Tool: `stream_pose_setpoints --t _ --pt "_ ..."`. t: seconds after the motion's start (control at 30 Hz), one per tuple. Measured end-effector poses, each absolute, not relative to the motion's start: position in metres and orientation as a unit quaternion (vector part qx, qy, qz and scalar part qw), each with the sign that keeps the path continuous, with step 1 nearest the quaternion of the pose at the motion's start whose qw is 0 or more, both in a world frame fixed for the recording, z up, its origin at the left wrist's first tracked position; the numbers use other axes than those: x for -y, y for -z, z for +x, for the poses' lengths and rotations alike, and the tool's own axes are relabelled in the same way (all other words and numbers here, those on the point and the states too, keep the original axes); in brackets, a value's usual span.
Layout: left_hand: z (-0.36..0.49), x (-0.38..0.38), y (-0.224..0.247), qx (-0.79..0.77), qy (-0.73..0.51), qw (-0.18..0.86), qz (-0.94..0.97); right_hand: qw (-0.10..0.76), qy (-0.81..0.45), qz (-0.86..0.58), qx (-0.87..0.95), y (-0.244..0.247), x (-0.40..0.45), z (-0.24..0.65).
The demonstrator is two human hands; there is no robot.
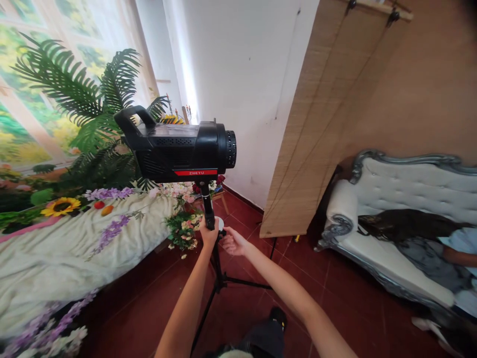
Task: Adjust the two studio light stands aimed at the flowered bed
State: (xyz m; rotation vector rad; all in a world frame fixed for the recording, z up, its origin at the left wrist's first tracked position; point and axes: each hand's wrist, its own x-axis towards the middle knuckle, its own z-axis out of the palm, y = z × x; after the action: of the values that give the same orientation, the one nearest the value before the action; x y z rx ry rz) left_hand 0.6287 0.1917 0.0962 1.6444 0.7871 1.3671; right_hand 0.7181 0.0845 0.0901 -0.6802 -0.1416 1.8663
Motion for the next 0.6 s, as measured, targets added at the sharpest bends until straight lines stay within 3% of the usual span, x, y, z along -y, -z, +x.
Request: stream_pose_setpoints --t 0.27,0.6 --pt "0.632 -0.193 -0.091 -0.323 -0.552 0.430 0.637 0.601 -0.762 -0.207 -0.122 -0.101 -0.093 0.702" --pt "0.630 -0.187 -0.098 -0.330 -0.547 0.435 0.635 0.644 -0.714 -0.248 -0.114 -0.108 -0.095 0.694"
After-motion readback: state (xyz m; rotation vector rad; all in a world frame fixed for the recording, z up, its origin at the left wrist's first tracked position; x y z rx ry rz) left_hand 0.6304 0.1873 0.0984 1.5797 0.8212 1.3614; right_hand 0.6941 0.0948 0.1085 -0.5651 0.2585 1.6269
